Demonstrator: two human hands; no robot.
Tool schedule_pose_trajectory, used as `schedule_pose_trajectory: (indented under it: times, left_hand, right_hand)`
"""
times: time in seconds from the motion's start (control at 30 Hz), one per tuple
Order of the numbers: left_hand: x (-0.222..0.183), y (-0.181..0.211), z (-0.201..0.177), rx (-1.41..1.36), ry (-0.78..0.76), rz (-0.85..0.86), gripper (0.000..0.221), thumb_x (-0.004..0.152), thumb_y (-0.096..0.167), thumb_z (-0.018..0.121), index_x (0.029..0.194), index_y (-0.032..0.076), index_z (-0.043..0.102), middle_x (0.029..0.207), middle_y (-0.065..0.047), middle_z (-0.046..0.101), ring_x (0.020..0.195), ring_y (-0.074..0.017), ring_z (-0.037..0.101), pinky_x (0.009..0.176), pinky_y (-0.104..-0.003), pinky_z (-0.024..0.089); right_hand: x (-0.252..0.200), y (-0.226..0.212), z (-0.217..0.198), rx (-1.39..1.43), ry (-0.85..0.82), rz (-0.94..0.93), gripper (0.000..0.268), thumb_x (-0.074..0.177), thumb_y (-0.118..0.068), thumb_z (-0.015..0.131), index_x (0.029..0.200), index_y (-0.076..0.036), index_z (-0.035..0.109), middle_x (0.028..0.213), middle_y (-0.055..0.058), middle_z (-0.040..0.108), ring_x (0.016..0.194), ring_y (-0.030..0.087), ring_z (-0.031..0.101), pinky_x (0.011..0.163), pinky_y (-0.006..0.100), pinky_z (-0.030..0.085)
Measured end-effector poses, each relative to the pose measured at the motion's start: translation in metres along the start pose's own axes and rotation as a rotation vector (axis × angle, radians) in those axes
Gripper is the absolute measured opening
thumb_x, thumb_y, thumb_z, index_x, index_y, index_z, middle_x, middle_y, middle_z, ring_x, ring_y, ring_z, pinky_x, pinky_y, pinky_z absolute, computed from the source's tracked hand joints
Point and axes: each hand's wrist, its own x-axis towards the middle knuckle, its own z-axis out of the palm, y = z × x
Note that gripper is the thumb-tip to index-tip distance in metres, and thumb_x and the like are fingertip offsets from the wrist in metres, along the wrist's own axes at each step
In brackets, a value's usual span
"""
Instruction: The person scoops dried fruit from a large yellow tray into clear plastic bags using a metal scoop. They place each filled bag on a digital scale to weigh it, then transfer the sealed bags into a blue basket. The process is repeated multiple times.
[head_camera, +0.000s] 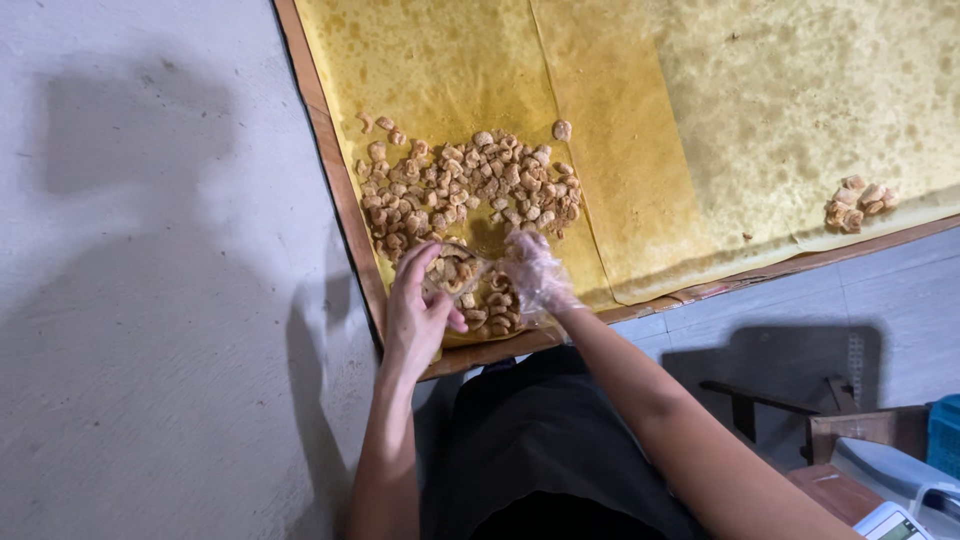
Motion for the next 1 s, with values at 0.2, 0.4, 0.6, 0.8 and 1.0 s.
schedule_pose_trajectory:
  times: [0.2,0.4,0.6,0.8,1.0]
  left_hand:
    - [0.004,-0.001,0.012,0.029,-0.057,-0.14,0.069,0.087,-0.016,0.056,0.15,0.007,0.04,0.157,-0.015,0.037,0.062,-0.0184,0.07,0.044,-0.026,0.062]
    - [0.047,-0.056,0.051,0.243,0.068,0.332,0.074,0.082,0.0,0.079,0.149,0.004,0.046,0.151,-0.018,0.044,0.101,-0.0299,0.07,0.071,-0.029,0.065]
    - [0.041,-0.053,0.059,-0.231,0.037,0.159,0.063,0.087,-0.014,0.066,0.145,0.005,0.05,0.148,-0.023,0.047,0.087,-0.0191,0.073,0.048,-0.023,0.065]
    - [0.041,-0.027,0.056,-0.252,0.089,0.166,0.06,0.088,-0.017,0.059,0.143,0.006,0.052,0.151,-0.022,0.045,0.061,-0.0187,0.073,0.038,-0.022,0.063]
    - [0.045,-0.023,0.058,-0.299,0.073,0.023,0.063,0.085,-0.021,0.053,0.142,0.007,0.052,0.155,-0.018,0.038,0.061,-0.0186,0.072,0.04,-0.022,0.062]
  right_hand:
    - [-0.042,-0.043,-0.069,1.389,-0.213,-0.403,0.033,0.093,-0.002,0.074,0.121,-0.011,0.058,0.121,0.011,0.058,0.096,0.024,0.061,0.084,0.033,0.062]
    - [-0.084,-0.097,-0.085,1.118,0.01,-0.404,0.042,0.083,-0.018,0.077,0.119,-0.012,0.056,0.128,0.008,0.06,0.109,0.022,0.065,0.096,0.043,0.059]
    - [-0.072,-0.114,-0.095,1.159,-0.077,-0.721,0.021,0.104,-0.027,0.07,0.113,-0.009,0.062,0.123,0.011,0.069,0.123,0.026,0.066,0.123,0.043,0.048]
    - [-0.036,-0.039,-0.121,1.43,0.076,-0.771,0.022,0.099,-0.021,0.07,0.116,-0.011,0.061,0.117,0.007,0.066,0.115,0.023,0.064,0.112,0.039,0.05]
    - [-0.017,0.043,-0.111,0.921,0.091,-0.103,0.024,0.095,-0.02,0.068,0.113,-0.005,0.062,0.102,0.006,0.068,0.096,0.015,0.068,0.088,0.03,0.058]
